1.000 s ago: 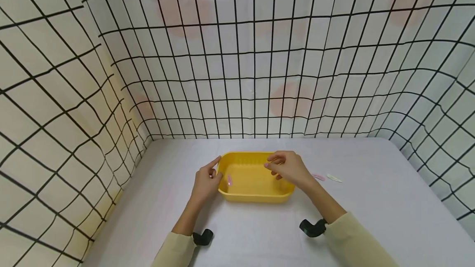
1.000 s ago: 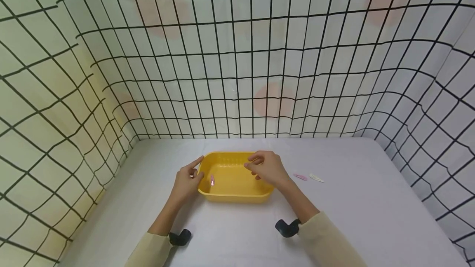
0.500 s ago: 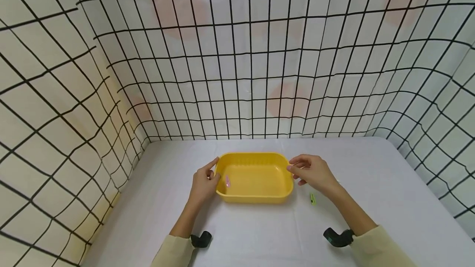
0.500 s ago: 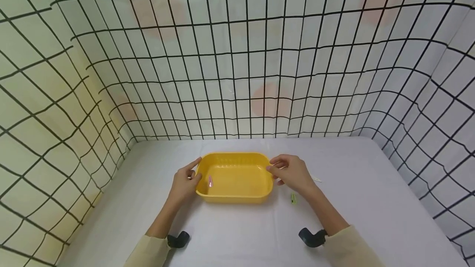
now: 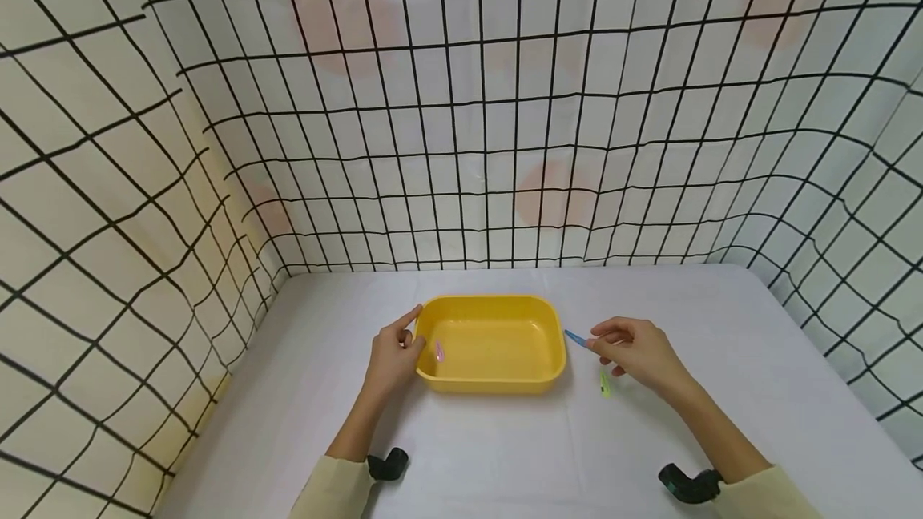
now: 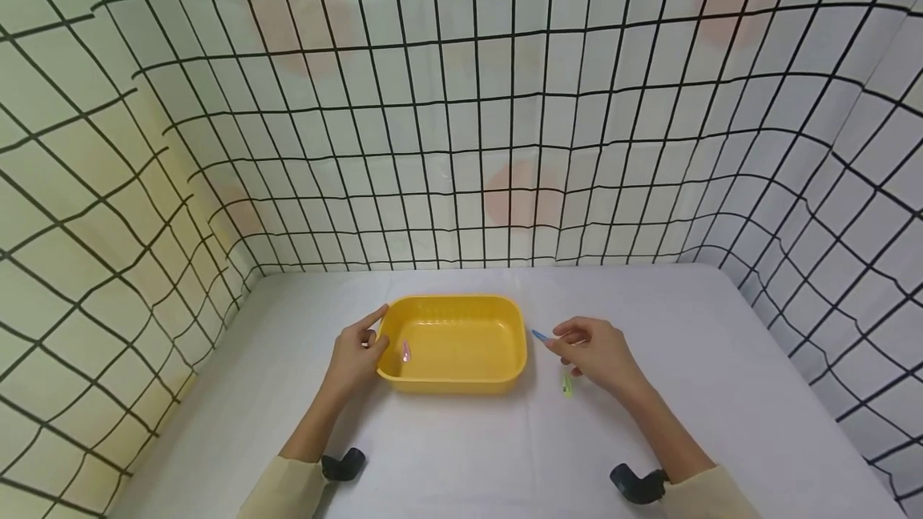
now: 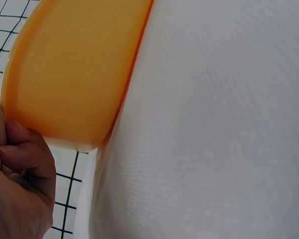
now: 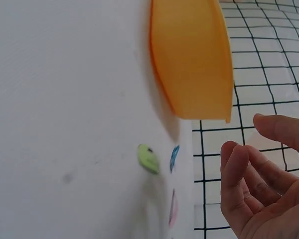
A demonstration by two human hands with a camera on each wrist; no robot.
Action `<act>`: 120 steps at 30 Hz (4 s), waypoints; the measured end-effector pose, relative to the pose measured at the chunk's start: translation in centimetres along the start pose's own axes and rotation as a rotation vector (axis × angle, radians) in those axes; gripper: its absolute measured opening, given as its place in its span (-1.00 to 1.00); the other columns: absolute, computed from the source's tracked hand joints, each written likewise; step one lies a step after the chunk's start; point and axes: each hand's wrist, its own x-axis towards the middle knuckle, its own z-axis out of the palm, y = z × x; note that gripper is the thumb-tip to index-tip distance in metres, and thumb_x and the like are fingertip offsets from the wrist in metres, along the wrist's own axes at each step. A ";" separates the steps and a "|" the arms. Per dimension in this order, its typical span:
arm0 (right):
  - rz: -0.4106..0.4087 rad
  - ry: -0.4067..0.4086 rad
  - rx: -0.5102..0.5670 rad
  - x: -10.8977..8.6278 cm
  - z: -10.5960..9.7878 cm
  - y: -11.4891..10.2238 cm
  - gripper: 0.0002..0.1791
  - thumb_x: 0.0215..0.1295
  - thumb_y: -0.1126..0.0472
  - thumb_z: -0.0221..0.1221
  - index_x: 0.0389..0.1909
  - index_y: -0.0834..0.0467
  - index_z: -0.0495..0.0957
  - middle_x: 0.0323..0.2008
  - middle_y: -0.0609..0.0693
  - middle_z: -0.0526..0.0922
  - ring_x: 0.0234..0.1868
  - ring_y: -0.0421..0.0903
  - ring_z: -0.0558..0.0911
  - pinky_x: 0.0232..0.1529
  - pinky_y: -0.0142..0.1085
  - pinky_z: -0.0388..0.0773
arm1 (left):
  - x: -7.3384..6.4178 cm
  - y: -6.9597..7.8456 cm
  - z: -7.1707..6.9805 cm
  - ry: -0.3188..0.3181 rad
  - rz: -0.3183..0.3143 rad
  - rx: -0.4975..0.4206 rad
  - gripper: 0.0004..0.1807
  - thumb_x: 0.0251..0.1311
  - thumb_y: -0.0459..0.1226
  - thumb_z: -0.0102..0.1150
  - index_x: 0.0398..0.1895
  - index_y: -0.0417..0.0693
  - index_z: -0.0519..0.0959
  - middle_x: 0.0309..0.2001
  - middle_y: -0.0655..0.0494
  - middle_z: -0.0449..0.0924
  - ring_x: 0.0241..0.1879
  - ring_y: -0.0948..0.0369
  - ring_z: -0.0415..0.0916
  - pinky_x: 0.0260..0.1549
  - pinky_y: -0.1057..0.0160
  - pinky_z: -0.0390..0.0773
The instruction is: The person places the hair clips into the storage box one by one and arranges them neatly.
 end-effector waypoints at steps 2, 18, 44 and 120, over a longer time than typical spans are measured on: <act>0.007 -0.005 -0.005 -0.2 -0.1 0.6 -0.46 0.32 -0.03 0.34 0.14 0.28 0.58 -0.13 0.17 0.77 -0.26 -0.03 0.71 -0.34 -0.26 0.70 | 0.0 0.0 0.0 -0.001 0.000 0.000 -0.36 0.21 -0.37 0.17 0.42 0.12 0.52 -0.64 0.18 0.22 -0.67 0.26 0.12 -0.68 0.40 0.19; 0.068 -0.011 -0.047 -1.4 0.1 3.4 -0.47 0.27 -0.05 0.38 0.08 0.26 0.63 -0.20 0.06 0.75 -0.38 -0.09 0.67 -0.39 -0.28 0.67 | 0.0 0.1 -0.1 -0.012 -0.015 -0.014 -0.35 0.21 -0.37 0.17 0.42 0.15 0.51 -0.63 0.17 0.23 -0.67 0.25 0.14 -0.68 0.41 0.21; 0.083 0.036 -0.163 -1.8 2.1 4.9 -0.60 0.10 0.04 0.50 -0.16 0.23 0.69 -0.48 -0.07 0.67 -0.58 -0.13 0.60 -0.52 -0.34 0.55 | -0.2 0.0 0.0 -0.008 -0.019 -0.018 -0.35 0.21 -0.36 0.18 0.42 0.18 0.51 -0.62 0.17 0.24 -0.66 0.25 0.15 -0.68 0.41 0.23; -0.017 0.024 0.310 2.0 3.3 -2.8 -0.65 0.36 0.19 0.29 0.02 0.37 0.62 -0.29 0.14 0.77 -0.39 -0.09 0.71 -0.26 -0.30 0.73 | -0.1 0.2 -0.1 -0.032 -0.034 -0.039 -0.34 0.22 -0.36 0.15 0.44 0.16 0.49 -0.65 0.18 0.22 -0.68 0.25 0.14 -0.68 0.41 0.23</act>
